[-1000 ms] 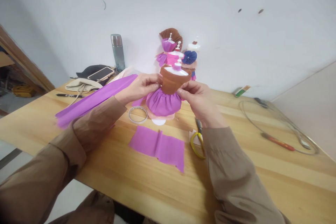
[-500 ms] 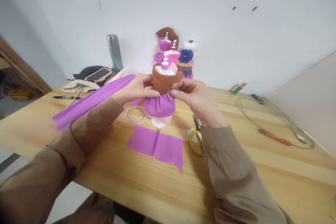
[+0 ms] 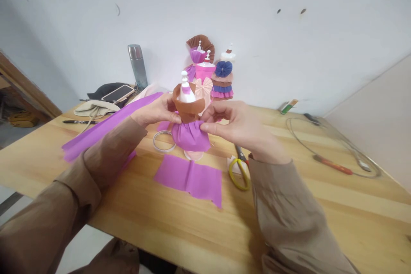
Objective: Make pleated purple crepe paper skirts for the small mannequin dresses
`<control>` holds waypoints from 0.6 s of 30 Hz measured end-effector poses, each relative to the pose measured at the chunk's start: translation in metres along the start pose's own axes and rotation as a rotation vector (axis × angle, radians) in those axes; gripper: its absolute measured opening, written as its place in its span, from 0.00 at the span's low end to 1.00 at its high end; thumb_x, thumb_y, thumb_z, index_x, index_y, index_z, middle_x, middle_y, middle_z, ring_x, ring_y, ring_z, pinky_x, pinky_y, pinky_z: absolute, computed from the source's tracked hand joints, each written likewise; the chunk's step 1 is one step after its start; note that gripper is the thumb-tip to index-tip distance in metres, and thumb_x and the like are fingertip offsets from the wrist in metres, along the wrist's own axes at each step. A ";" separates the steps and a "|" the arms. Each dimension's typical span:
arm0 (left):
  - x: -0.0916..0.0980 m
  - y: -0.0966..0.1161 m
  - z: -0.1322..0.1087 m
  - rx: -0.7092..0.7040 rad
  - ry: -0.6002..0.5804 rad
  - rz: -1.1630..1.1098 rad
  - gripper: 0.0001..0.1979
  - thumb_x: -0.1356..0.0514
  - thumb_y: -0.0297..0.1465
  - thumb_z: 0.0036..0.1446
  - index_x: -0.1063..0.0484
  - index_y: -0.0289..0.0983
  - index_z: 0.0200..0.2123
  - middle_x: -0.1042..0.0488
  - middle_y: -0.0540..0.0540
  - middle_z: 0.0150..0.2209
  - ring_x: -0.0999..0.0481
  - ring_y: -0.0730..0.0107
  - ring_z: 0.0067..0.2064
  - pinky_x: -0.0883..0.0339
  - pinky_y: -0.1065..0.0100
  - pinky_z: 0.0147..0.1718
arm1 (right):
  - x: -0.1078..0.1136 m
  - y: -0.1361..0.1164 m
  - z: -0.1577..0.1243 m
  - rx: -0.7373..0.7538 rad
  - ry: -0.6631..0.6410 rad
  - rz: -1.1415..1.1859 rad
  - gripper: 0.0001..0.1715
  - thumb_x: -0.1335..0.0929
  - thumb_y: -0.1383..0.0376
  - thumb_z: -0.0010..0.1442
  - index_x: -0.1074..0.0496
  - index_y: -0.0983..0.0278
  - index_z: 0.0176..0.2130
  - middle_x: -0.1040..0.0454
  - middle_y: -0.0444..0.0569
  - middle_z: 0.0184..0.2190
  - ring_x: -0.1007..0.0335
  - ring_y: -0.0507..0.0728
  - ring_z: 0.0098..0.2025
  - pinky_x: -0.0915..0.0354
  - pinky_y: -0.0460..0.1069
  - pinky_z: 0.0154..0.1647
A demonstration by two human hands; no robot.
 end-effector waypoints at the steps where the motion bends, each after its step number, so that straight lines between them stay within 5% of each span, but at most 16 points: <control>1: -0.001 0.001 0.000 0.003 -0.004 0.002 0.21 0.28 0.43 0.46 0.22 0.39 0.42 0.20 0.44 0.44 0.22 0.61 0.48 0.29 0.62 0.49 | 0.001 -0.003 -0.001 0.007 0.021 -0.030 0.16 0.24 0.53 0.48 0.26 0.61 0.24 0.28 0.45 0.24 0.34 0.54 0.29 0.36 0.49 0.31; 18: -0.004 0.003 0.001 -0.002 0.007 0.043 0.20 0.27 0.42 0.44 0.23 0.39 0.40 0.21 0.46 0.39 0.23 0.62 0.46 0.29 0.61 0.46 | -0.002 0.005 0.001 -0.065 0.132 0.124 0.13 0.20 0.59 0.44 0.24 0.60 0.25 0.24 0.46 0.25 0.27 0.58 0.32 0.32 0.52 0.32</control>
Point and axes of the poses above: each hand's wrist, its own z-axis towards the middle knuckle, its own x-axis out of the back of the hand, y = z × x, the point moved 8 cm from there along z, towards the middle knuckle
